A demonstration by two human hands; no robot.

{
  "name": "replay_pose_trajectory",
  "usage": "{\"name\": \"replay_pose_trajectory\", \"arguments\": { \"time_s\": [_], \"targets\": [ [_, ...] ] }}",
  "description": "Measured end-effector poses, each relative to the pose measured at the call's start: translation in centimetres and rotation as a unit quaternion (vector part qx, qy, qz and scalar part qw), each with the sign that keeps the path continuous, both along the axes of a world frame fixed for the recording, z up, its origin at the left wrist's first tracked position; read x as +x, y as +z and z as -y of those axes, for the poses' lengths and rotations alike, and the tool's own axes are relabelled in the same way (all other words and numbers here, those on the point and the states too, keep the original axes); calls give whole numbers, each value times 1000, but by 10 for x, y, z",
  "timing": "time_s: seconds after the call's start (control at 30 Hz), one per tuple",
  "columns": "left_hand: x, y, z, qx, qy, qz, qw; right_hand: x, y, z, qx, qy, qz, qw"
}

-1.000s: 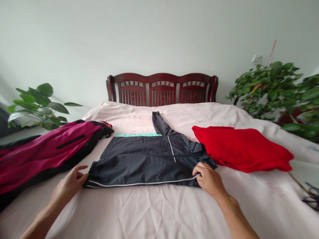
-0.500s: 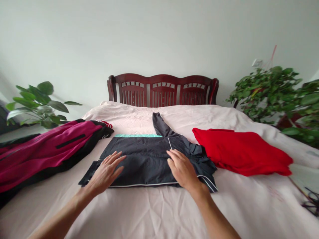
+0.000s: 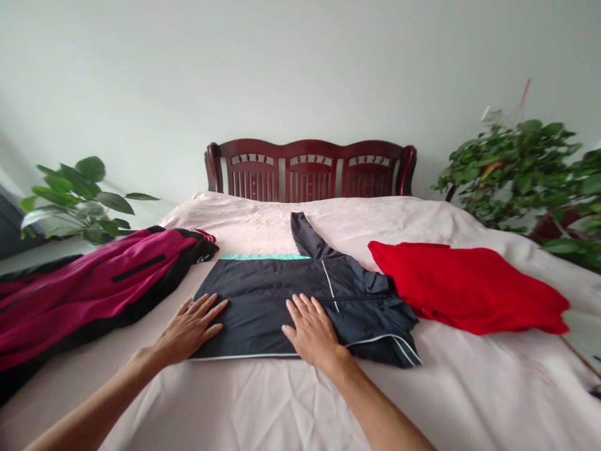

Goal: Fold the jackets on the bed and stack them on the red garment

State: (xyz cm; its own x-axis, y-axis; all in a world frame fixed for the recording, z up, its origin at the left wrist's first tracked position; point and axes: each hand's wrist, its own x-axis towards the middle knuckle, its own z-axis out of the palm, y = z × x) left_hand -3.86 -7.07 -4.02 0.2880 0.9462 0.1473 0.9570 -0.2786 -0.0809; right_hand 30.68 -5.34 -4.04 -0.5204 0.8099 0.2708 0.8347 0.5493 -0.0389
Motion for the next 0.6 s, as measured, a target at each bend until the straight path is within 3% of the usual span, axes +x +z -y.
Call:
{"name": "replay_pose_trajectory", "arguments": {
  "time_s": [0.17, 0.37, 0.5, 0.6],
  "targets": [
    [-19, -3, -2, -25, 44, 60, 997, 62, -3, -4, 28, -75, 40, 996],
    [-33, -15, -6, -22, 112, 163, 980, 142, -14, -10, 90, -91, 63, 990],
    [-46, -22, -4, -8, 172, 195, 965, 155, -1, 5, 143, -93, 13, 985],
    [-55, -21, 0, -2, 209, 238, 948, 148, 11, 32, 114, -31, -4, 993]
  ]
}}
